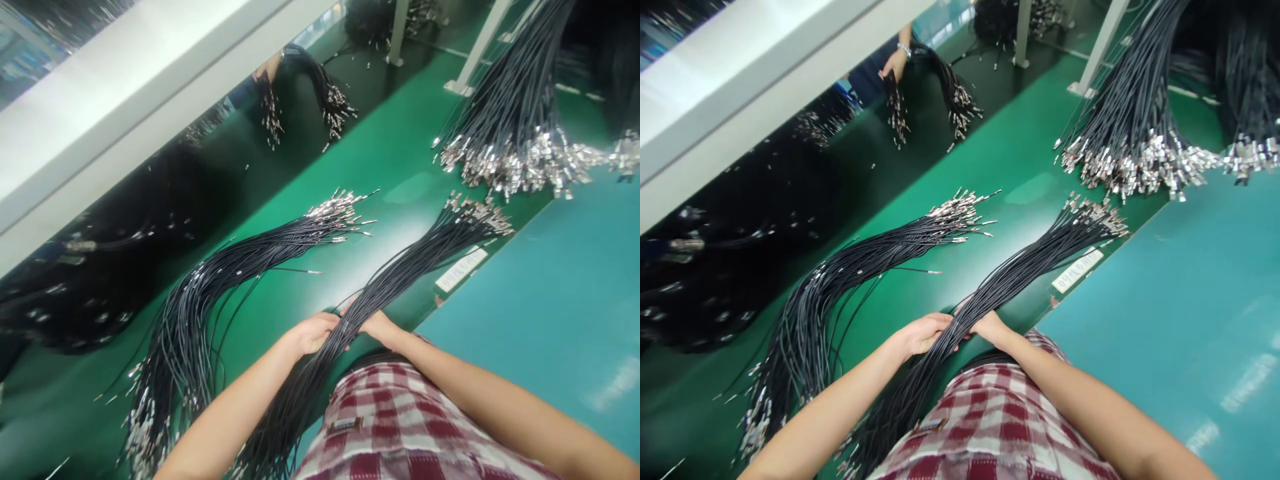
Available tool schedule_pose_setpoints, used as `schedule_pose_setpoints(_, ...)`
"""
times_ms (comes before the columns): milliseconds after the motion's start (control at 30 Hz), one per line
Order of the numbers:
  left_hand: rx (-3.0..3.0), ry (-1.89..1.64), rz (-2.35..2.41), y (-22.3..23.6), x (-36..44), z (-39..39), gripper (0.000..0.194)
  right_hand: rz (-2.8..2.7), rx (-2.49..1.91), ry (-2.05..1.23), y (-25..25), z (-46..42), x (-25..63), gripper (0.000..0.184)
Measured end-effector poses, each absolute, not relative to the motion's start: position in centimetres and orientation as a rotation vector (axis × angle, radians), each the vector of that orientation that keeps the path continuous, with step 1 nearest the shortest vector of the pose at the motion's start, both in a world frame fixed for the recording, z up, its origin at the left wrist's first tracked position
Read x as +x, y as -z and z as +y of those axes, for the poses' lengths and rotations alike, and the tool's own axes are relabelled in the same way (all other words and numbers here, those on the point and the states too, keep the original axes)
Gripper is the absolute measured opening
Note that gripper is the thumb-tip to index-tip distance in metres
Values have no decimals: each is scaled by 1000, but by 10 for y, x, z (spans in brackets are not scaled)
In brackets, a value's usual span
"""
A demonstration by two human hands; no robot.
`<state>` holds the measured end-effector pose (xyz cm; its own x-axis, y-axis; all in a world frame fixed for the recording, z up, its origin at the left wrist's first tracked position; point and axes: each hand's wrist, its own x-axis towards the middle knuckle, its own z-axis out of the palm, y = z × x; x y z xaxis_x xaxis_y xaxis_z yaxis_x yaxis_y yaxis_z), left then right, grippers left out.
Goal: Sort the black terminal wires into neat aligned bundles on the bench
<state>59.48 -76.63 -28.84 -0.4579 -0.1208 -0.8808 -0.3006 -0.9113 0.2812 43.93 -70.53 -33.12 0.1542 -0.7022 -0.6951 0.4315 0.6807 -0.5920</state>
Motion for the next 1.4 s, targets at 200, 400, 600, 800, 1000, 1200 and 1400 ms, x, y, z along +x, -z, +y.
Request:
schedule_pose_setpoints(200,-1820,-2839,681,309,587,-730,31,1311,-586,606,324,-690,403,17)
schedule_pose_setpoints(400,-1974,-2771,918,313,575,-711,48,1242,-775,326,295,-678,346,10)
schedule_pose_setpoints(600,-1891,-2774,968,300,578,-717,48,1123,-246,724,323,-685,402,35)
schedule_pose_setpoints(800,-1979,-2434,1216,296,577,-718,22,1033,-379,845,332,-685,413,51)
schedule_pose_setpoints(1000,-2230,-1624,1827,310,573,-736,19,1337,-210,518,337,-682,410,8)
schedule_pose_setpoints(1200,-2078,-1800,1448,323,575,-759,20,1150,-92,353,330,-699,405,15)
schedule_pose_setpoints(1400,-1849,-2075,1140,320,581,-776,18,1048,-64,353,326,-708,406,16)
